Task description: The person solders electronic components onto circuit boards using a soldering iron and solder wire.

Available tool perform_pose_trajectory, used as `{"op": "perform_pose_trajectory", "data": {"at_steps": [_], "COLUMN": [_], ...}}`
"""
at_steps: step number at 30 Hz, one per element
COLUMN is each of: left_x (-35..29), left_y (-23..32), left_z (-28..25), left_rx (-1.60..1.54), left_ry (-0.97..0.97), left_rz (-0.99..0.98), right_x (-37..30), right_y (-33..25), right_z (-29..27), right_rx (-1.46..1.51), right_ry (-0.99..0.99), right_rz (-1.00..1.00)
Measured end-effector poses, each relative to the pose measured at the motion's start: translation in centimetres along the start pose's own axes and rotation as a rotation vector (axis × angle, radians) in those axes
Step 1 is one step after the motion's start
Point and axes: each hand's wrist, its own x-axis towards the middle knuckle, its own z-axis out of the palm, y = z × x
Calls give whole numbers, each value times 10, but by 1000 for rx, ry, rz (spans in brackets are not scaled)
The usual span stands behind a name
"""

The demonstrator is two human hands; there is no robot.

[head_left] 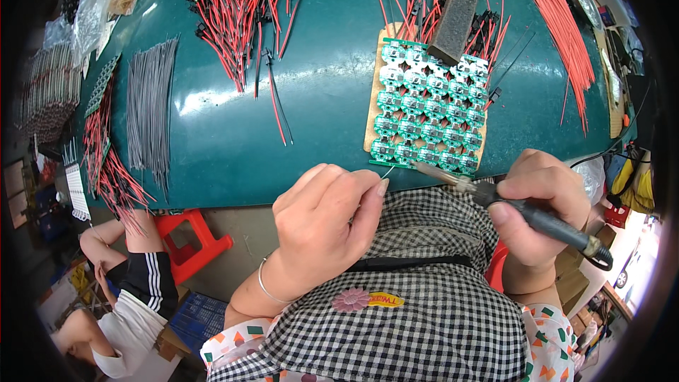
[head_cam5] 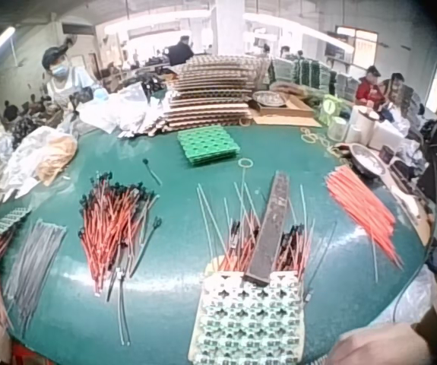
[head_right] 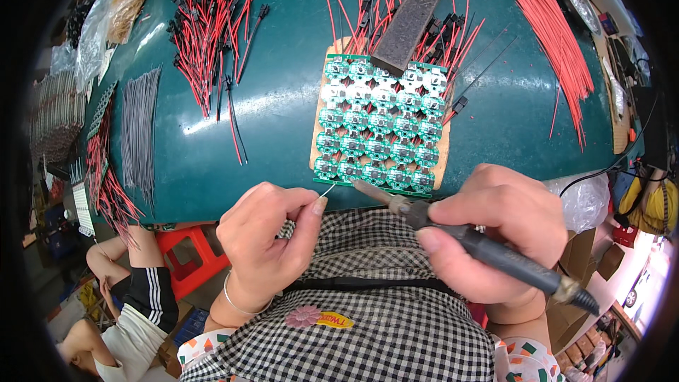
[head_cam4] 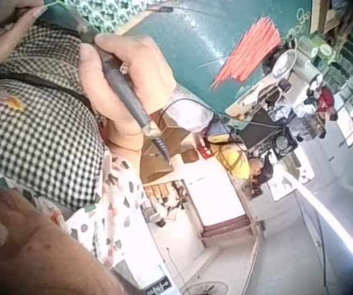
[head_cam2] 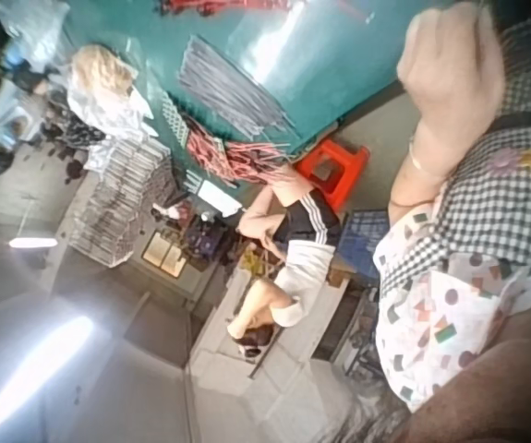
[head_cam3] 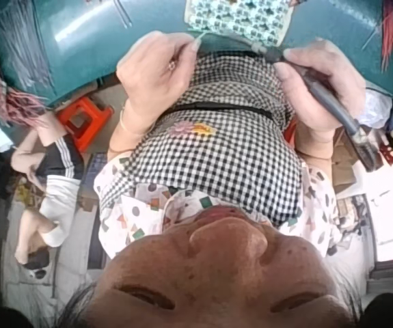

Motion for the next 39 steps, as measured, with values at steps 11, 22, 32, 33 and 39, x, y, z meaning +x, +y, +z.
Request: {"op": "perform_pose_trajectory", "data": {"at_steps": [11, 22, 32, 33, 39], "left_x": [2, 0, -1, -2, 0], "left_y": [-2, -5, -2, 0, -1], "left_z": [0, 1, -2, -3, 0], "left_rx": [28, 32, 36, 14, -19], "left_ry": [-36, -12, -24, -7, 9], "left_rz": [2, 4, 6, -15, 19], "right_x": [5, 8, 8, 5, 2], "right_y": [-3, -8, -4, -4, 0], "right_z": [6, 6, 8, 6, -3], "right_rx": [-14, -22, -19, 18, -3], "right_ry": [-32, -65, -61, 1, 47], "right_rz": [27, 36, -21, 3, 63]}}
